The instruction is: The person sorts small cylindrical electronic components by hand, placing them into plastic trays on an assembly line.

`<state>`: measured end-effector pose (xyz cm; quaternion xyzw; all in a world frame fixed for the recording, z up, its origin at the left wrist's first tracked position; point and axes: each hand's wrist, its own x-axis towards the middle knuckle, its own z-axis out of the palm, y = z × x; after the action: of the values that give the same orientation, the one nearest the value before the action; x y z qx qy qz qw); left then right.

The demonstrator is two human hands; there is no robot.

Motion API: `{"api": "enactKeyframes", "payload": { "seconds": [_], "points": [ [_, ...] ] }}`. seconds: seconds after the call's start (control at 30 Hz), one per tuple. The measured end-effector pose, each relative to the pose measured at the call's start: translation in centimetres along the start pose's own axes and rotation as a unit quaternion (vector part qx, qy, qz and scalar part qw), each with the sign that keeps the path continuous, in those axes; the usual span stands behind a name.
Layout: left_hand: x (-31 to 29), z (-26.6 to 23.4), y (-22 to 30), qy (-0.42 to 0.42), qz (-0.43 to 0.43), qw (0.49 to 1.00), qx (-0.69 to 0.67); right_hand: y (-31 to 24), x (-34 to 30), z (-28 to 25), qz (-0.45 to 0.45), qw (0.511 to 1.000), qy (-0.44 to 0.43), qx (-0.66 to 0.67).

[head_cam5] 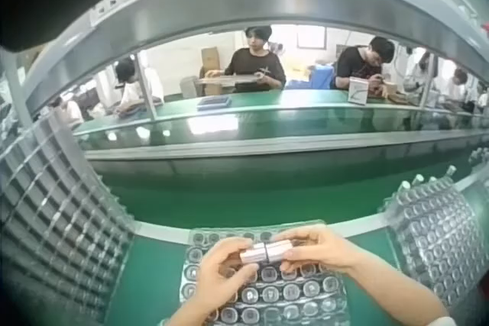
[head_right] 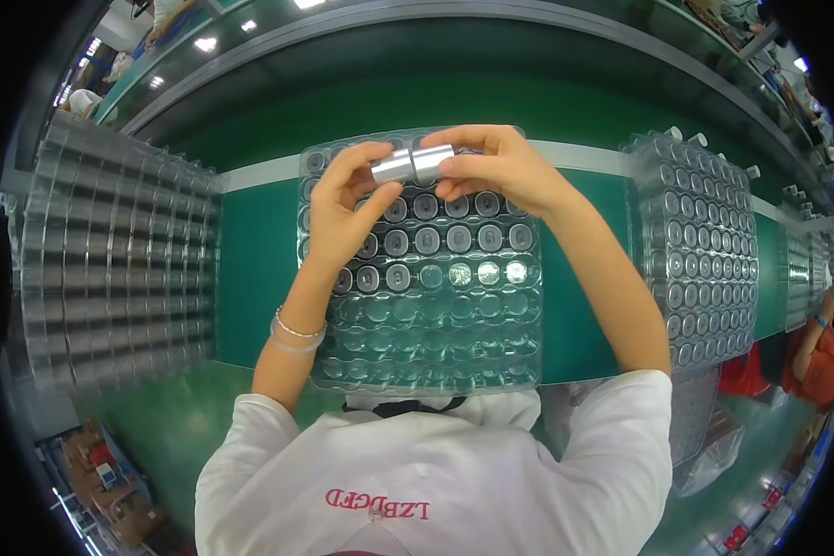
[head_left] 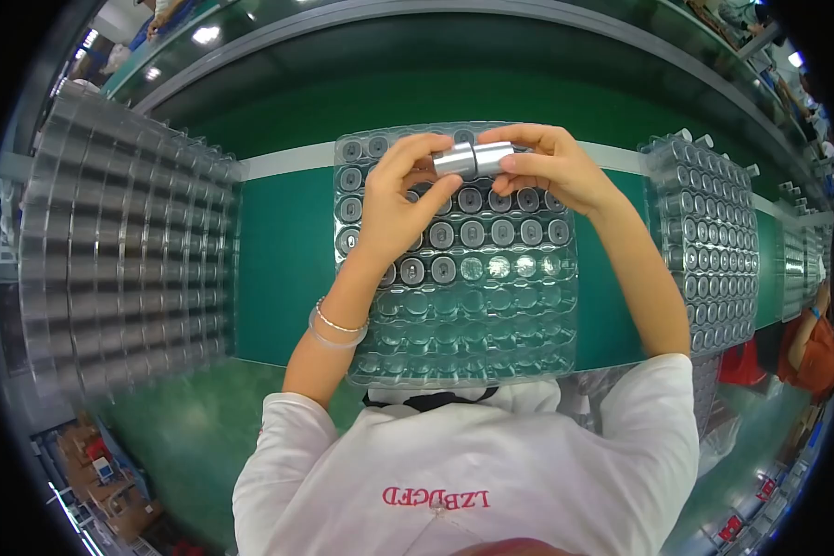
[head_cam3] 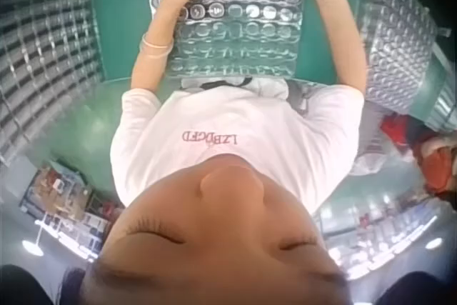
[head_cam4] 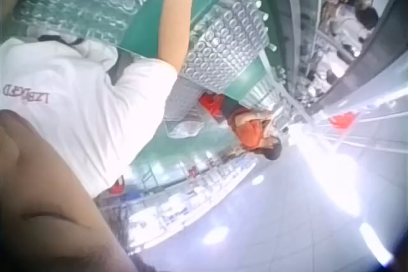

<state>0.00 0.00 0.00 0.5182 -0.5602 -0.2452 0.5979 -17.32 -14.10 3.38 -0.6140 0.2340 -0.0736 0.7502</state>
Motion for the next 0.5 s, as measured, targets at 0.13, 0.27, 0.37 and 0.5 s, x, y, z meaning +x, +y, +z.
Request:
{"api": "enactKeyframes", "payload": {
  "seconds": [0.13,0.27,0.37,0.5],
  "points": [
    [-0.4,0.7,0.6,0.038,-0.046,0.997,-0.051,0.9,-1.3,1.2,-0.101,0.992,0.063,0.043],
    [-0.5,1.0,1.4,0.042,-0.095,0.986,-0.13,3.6,-2.3,2.3,-0.172,0.972,0.149,0.055],
    [-0.3,0.5,1.3,-0.033,-0.131,0.982,-0.134,5.8,-2.7,2.7,-0.225,0.953,0.178,0.099],
    [-0.3,0.6,1.1,-0.055,-0.136,0.982,-0.121,6.4,-3.0,2.9,-0.259,0.944,0.176,0.105]
  ]
}}
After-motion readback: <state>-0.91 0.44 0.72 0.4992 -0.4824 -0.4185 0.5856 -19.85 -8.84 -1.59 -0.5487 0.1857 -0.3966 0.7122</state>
